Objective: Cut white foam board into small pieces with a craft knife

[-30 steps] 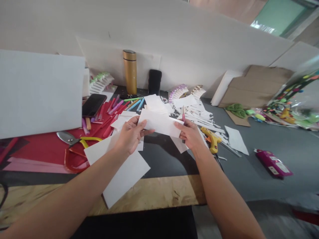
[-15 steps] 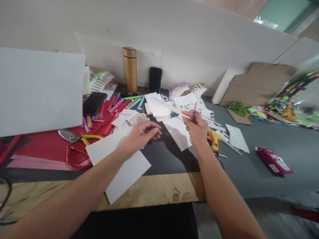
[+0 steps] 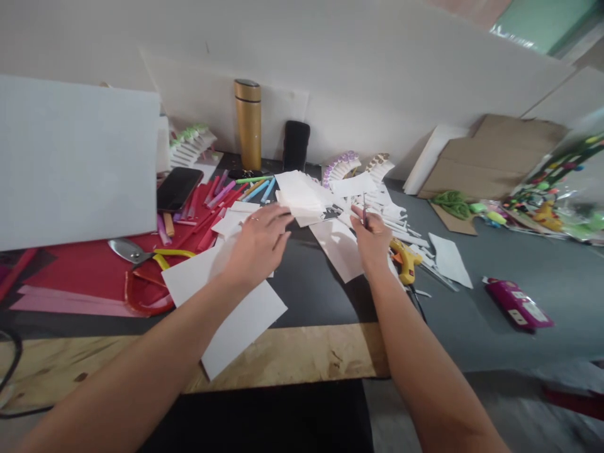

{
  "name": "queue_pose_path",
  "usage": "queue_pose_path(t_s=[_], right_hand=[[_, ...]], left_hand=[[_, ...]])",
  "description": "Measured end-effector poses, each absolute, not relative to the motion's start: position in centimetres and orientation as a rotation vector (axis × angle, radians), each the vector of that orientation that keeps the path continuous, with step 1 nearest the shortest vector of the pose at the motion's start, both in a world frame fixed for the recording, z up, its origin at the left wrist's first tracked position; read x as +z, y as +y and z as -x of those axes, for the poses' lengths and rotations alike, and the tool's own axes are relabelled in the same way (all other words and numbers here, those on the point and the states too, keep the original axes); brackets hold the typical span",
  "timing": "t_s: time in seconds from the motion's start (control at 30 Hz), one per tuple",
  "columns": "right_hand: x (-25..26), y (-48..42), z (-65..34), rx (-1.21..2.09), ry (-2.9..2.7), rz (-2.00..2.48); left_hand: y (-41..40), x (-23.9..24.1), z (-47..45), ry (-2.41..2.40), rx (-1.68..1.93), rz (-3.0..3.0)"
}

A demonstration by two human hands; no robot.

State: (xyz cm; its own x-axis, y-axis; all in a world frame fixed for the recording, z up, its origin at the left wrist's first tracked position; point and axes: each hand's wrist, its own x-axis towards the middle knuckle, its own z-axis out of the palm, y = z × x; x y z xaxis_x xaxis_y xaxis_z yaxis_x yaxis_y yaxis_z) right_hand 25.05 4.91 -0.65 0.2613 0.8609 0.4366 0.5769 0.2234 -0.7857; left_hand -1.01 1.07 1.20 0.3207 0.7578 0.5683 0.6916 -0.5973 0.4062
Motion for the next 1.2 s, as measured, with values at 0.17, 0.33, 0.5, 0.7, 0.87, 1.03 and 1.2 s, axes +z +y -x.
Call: queue_pose_path(t_s=[0.17, 0.33, 0.5, 0.7, 0.87, 1.03, 1.2], right_hand=[[-0.6, 5.1, -24.9, 0.231, -1.443, 1.504], [-0.5, 5.0, -24.9, 0.244, -1.424, 1.587], [0.0, 4.3, -24.0, 0.321, -1.517, 1.653], [0.3, 3.8, -23.6, 0.412, -1.695, 1.494], [1.1, 4.1, -25.2, 0.301, -1.593, 1.828], [2.0, 3.9, -25.8, 0.182, -1.711, 2.176], [2.2, 3.1, -25.3, 0.148, -1.798, 2.327]], left_hand=[[2.4, 0.6, 2.8, 1.706, 0.899, -2.36], [2.7, -0.2, 2.8, 1.767, 0.652, -2.373], [2.3, 0.1, 2.6, 1.746, 0.624, -2.463], [2.3, 0.6, 2.8, 1.67, 0.723, -2.477], [2.2, 0.4, 2.5, 1.529, 0.983, -2.366], [1.5, 0.2, 1.5, 1.36, 1.132, -2.163], [1.3, -0.2, 0.7, 1.21, 0.96, -2.077]])
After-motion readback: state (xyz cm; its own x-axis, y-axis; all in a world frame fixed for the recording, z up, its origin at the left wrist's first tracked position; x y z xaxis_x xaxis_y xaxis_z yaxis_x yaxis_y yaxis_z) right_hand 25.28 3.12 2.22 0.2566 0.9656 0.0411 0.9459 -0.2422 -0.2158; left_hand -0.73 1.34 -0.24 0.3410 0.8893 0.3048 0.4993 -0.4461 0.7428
